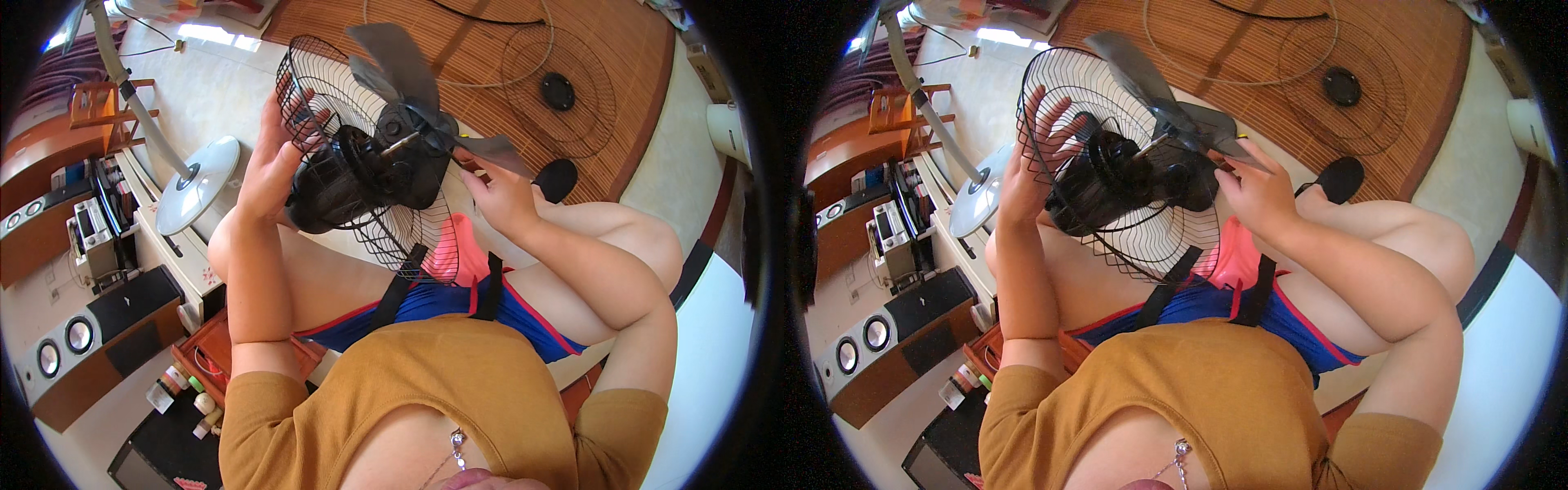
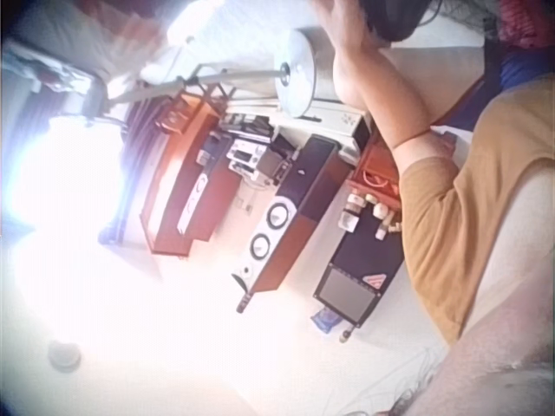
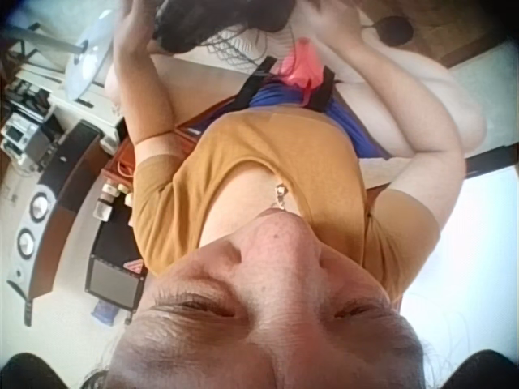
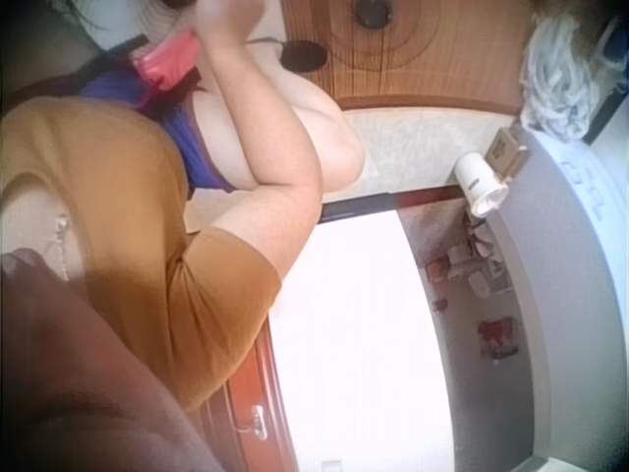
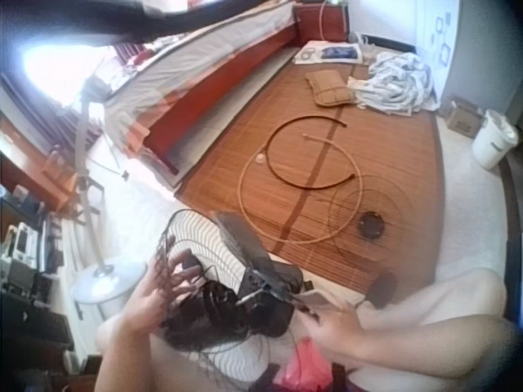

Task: The person sits on the floor and assembles a fan by attaching the rear guard, the fan blade, and the front guard to the motor housing using a screwdriver.

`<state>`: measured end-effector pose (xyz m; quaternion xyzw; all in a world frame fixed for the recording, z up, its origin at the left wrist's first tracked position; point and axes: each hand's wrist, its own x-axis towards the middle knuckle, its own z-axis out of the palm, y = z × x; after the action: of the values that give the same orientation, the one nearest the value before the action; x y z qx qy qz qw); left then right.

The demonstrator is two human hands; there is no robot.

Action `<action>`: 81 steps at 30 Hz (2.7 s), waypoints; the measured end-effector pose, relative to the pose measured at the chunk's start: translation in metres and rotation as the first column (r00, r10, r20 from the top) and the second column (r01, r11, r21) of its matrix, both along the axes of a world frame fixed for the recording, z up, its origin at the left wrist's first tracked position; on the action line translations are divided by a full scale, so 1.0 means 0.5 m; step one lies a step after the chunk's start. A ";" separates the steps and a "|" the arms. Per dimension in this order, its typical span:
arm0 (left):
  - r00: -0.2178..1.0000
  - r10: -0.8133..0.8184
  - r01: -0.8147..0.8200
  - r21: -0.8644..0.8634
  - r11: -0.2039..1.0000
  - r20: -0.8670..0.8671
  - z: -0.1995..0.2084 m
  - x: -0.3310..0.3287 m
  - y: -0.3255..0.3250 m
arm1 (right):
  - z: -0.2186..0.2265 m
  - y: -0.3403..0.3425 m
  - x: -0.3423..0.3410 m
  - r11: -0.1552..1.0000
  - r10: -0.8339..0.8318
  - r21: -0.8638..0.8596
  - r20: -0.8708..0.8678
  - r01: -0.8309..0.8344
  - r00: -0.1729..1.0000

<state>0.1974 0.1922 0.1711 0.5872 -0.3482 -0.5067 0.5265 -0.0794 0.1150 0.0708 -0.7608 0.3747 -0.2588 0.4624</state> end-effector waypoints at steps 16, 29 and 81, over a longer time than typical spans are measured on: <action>0.999 -0.031 0.032 -0.029 0.999 0.038 -0.014 0.001 0.000 | 0.042 0.008 0.017 0.924 0.279 -0.242 -0.102 -0.296 0.955; 0.636 -0.579 0.363 0.465 0.808 0.510 0.010 0.059 0.067 | 0.081 -0.128 0.030 0.784 0.587 0.105 0.193 -0.611 0.786; 0.800 -0.521 0.366 0.446 0.817 0.297 0.021 0.019 0.028 | 0.051 -0.104 0.059 0.803 0.350 0.444 0.189 -0.398 0.918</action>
<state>0.2071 0.2061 0.1814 0.6667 -0.4785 -0.5399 0.1872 -0.0496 0.0630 0.0965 -0.6695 0.2460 -0.0999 0.6938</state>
